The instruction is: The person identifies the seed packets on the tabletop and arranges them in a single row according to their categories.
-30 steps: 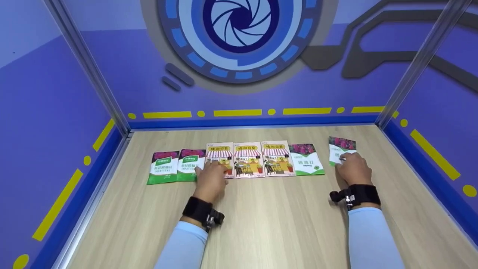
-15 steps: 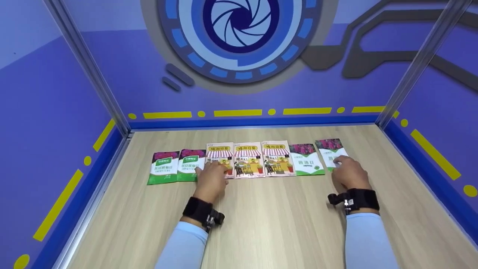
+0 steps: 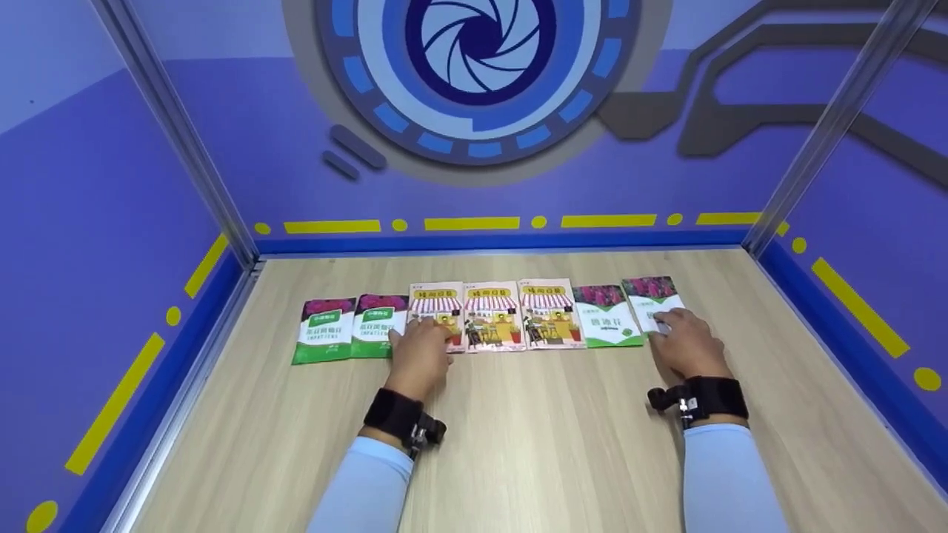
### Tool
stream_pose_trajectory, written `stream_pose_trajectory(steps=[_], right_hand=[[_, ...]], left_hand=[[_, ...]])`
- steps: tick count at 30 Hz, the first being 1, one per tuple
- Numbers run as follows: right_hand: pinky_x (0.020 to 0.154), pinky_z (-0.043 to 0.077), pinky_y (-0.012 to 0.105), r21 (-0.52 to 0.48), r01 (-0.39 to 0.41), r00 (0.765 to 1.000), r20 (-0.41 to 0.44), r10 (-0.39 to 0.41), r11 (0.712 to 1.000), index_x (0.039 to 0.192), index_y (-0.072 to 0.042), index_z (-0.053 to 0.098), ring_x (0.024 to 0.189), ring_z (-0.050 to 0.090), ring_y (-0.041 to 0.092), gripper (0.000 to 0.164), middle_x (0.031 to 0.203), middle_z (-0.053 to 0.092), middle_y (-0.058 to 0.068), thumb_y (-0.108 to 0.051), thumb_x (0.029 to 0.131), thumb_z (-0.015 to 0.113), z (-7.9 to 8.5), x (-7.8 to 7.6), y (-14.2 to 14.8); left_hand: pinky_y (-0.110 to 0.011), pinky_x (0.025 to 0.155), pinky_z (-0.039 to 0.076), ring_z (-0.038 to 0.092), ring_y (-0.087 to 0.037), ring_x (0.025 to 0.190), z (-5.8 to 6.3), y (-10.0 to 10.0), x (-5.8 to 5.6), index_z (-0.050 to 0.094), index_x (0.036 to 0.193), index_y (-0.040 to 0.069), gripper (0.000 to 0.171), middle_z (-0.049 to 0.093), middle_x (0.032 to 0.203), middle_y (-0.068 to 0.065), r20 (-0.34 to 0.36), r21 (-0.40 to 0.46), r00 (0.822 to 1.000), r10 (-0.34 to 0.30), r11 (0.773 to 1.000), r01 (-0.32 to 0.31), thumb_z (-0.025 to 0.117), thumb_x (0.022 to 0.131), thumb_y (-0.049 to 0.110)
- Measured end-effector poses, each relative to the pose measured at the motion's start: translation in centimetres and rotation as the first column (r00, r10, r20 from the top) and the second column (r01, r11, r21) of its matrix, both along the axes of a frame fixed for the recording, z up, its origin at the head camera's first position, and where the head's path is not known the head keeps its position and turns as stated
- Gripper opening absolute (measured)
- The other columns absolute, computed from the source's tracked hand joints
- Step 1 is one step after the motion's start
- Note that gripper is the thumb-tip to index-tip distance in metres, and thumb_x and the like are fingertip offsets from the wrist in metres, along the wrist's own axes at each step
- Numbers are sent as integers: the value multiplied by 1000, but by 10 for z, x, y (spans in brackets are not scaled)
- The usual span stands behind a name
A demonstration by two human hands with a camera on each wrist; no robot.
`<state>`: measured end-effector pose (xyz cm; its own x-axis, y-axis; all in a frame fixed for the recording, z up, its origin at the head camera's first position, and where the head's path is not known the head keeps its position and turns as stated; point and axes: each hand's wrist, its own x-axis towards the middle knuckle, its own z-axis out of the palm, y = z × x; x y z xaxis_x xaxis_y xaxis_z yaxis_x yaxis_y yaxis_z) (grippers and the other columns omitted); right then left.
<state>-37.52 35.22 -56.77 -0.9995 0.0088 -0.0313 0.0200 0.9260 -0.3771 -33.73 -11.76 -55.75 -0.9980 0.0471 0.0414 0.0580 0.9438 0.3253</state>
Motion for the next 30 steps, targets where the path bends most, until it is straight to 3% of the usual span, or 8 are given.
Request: stream_pose_trajectory(steps=[9,19,30], right_hand=[[114,34,94,1,8,1000,16,-8,1000,165,-5,56,158,38,64,56,175,40,33,-33,117,58,-5,1,-2],[111,40,91,21,-5,1000,7,5,1000,164,-5,58,155,40,64,56,173,41,34,-34,116,59,-1,1,-6],[113,38,92,10,-16,1000,11,15,1000,164,-5,58,155,39,65,55,173,41,34,-29,114,60,4,4,0]], left_hand=[[-85,130,29,61,-41,147,-1,2,-2,84,132,16,37,74,141,-14,6,-22,1000,4,1000,-3,92,95,17],[-84,130,28,62,-40,145,-1,2,-1,84,132,16,39,74,140,-13,-4,-31,1000,8,999,-8,93,94,17],[-84,129,30,61,-41,146,-1,2,0,84,130,18,38,74,140,-14,-3,-24,1000,-3,1000,3,93,94,17]])
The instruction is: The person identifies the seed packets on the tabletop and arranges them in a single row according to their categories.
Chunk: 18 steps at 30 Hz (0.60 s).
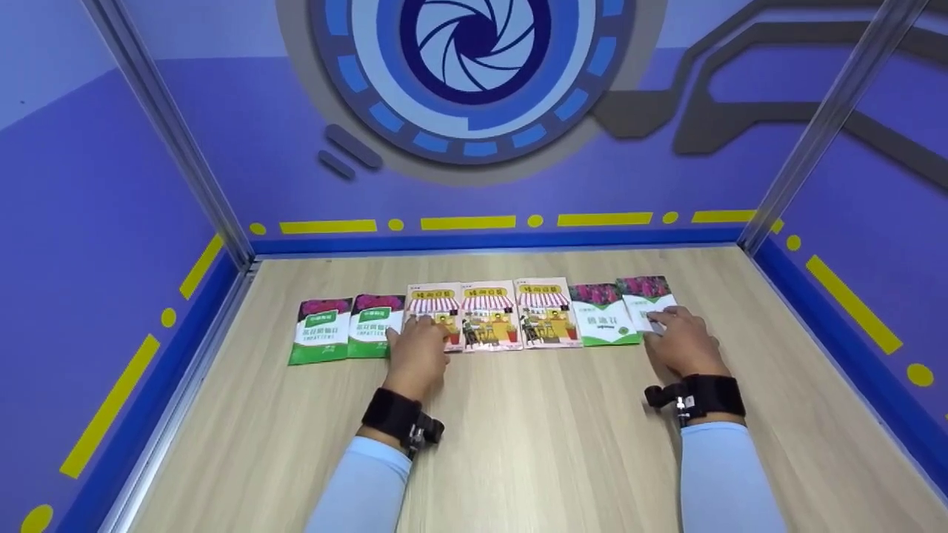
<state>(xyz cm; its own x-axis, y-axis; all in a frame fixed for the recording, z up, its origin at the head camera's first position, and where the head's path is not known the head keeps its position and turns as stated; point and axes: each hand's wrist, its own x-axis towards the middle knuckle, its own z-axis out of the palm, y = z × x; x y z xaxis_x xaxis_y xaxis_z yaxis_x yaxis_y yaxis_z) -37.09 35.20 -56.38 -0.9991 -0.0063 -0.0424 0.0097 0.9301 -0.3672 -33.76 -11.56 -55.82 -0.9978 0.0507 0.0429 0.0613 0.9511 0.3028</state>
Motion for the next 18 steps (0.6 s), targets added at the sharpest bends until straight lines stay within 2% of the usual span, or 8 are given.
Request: stream_pose_trajectory(steps=[6,10,13,16,18], right_hand=[[112,40,93,-19,-7,999,-38,6,1000,159,-3,62,154,40,65,51,173,41,34,-26,112,62,1,0,1],[115,39,91,-63,12,997,-73,-17,998,154,-1,65,157,38,63,47,174,41,34,-24,113,63,5,2,0],[117,38,89,-72,22,996,-82,-27,997,155,0,64,158,38,62,48,175,41,34,-25,114,64,8,2,-3],[121,37,87,-84,19,996,-87,-26,996,158,-1,62,160,37,62,50,176,41,32,-27,115,64,12,1,-8],[123,35,85,-101,16,995,-95,-26,995,159,-2,61,161,36,60,51,176,42,30,-28,115,64,16,0,-13]], left_hand=[[-83,127,34,62,-41,143,0,0,-1,86,125,17,33,74,139,-15,-19,-7,1000,-15,1000,15,93,93,18],[-83,126,35,61,-42,143,3,0,2,86,118,13,28,74,141,-16,-30,-54,999,-44,998,42,95,92,22],[-82,128,33,56,-45,152,10,0,3,85,125,13,37,70,152,-18,-14,-76,998,-67,995,65,96,93,27],[-80,131,31,49,-46,161,18,-4,1,82,138,15,46,64,162,-17,-8,-59,998,-61,996,60,93,96,31],[-78,130,33,49,-44,161,23,-8,-1,79,143,15,48,62,164,-16,-24,-50,999,-48,998,47,89,100,34]])
